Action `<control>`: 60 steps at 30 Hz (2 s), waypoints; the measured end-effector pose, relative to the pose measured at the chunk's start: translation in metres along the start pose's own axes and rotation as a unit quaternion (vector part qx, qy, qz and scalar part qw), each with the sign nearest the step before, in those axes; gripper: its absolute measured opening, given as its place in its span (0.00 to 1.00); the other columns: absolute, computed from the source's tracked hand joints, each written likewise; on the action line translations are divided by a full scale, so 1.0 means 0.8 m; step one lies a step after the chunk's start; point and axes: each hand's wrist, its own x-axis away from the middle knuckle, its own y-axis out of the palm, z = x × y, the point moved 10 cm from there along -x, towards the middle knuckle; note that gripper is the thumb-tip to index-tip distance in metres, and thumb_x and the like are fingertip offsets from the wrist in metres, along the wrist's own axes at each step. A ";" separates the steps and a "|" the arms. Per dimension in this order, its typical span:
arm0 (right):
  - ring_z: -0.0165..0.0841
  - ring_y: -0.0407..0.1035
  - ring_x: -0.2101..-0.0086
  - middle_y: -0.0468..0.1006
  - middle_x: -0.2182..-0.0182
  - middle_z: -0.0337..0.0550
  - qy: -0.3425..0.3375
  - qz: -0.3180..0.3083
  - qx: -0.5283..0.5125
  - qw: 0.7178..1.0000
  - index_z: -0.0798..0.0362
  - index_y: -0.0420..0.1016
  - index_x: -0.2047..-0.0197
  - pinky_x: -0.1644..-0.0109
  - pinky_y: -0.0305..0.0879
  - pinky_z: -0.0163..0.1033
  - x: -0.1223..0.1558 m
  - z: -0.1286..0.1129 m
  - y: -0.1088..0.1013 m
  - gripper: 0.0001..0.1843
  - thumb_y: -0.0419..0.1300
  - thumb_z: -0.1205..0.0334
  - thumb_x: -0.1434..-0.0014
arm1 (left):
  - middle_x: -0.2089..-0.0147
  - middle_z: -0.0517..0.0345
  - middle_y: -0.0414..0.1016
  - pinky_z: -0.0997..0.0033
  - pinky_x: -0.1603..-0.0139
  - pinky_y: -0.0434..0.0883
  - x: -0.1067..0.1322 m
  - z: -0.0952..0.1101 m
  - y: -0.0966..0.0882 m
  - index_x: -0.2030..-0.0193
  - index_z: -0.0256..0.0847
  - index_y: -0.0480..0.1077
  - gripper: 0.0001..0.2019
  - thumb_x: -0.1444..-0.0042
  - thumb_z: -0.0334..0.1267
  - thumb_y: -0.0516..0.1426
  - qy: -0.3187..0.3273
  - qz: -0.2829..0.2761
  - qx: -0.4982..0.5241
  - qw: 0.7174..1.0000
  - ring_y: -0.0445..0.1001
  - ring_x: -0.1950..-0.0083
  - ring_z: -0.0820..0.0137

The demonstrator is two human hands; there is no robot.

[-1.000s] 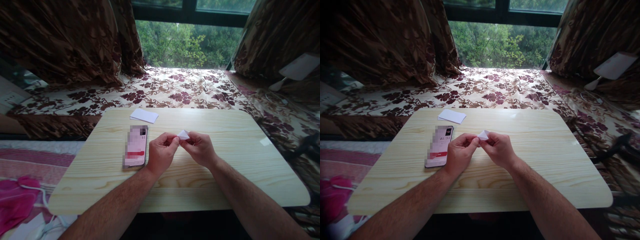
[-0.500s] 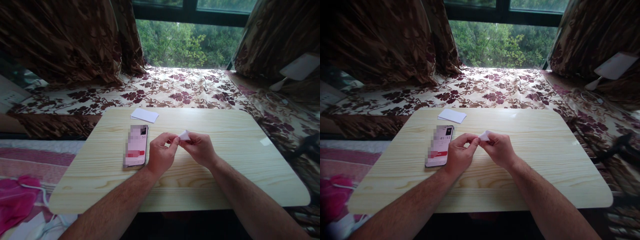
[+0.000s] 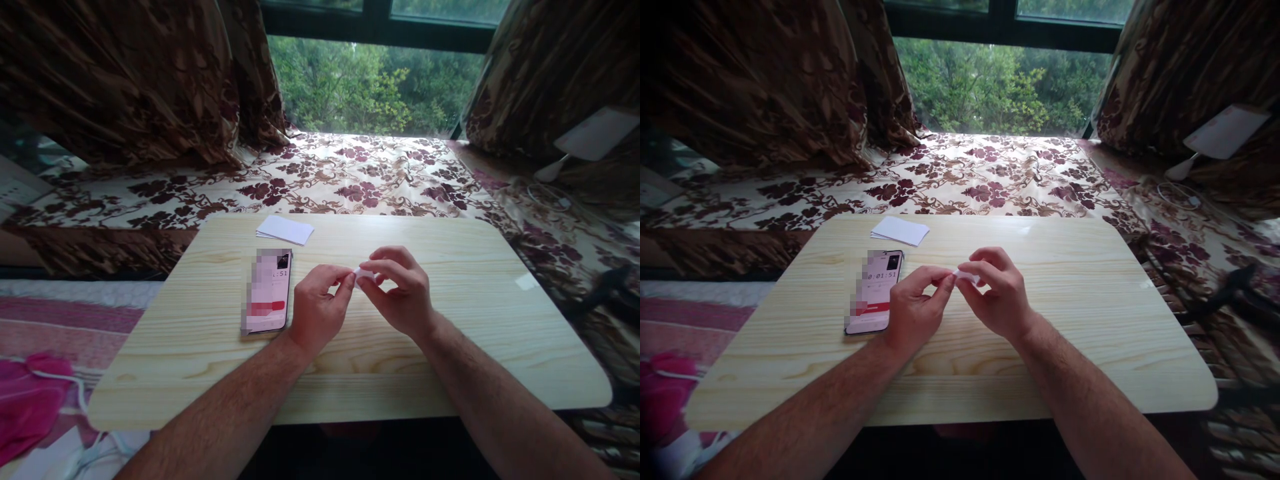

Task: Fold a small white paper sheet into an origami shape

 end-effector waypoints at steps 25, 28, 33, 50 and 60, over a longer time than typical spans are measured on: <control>0.31 0.74 0.64 0.76 0.61 0.45 0.006 -0.023 -0.016 1.000 0.50 0.78 0.60 0.63 0.79 0.38 0.003 0.002 0.011 0.08 0.64 0.70 0.43 | 0.63 0.57 0.81 0.73 0.61 0.75 0.004 -0.005 0.001 0.61 0.41 0.78 0.05 0.40 0.35 0.60 -0.029 0.002 0.022 0.999 0.78 0.63 0.71; 0.31 0.74 0.63 0.76 0.61 0.44 0.012 -0.029 -0.026 0.999 0.50 0.78 0.61 0.63 0.79 0.38 0.002 0.002 0.012 0.07 0.63 0.70 0.42 | 0.63 0.57 0.81 0.73 0.60 0.75 0.004 -0.002 0.001 0.61 0.42 0.78 0.05 0.40 0.35 0.60 -0.014 -0.001 0.008 1.000 0.78 0.63 0.70; 0.31 0.73 0.64 0.76 0.61 0.44 0.020 -0.031 -0.032 0.999 0.50 0.77 0.62 0.64 0.78 0.37 0.001 0.003 0.013 0.07 0.62 0.71 0.42 | 0.62 0.57 0.81 0.72 0.58 0.74 0.005 0.004 0.002 0.61 0.42 0.78 0.05 0.40 0.34 0.59 0.008 -0.008 -0.005 1.000 0.78 0.62 0.70; 0.30 0.71 0.67 0.76 0.68 0.40 0.028 -0.051 -0.041 0.997 0.51 0.75 0.65 0.64 0.75 0.37 0.001 0.007 0.017 0.06 0.60 0.71 0.42 | 0.63 0.58 0.81 0.72 0.59 0.73 0.004 0.009 0.002 0.62 0.42 0.78 0.05 0.41 0.33 0.59 0.024 -0.009 -0.013 1.000 0.78 0.62 0.71; 0.31 0.71 0.66 0.76 0.66 0.41 0.033 -0.079 -0.039 0.996 0.50 0.75 0.64 0.64 0.75 0.37 0.003 0.008 0.022 0.06 0.59 0.70 0.40 | 0.62 0.57 0.82 0.71 0.58 0.73 0.005 0.015 0.001 0.61 0.43 0.77 0.05 0.40 0.34 0.59 0.049 -0.011 -0.035 0.998 0.79 0.61 0.69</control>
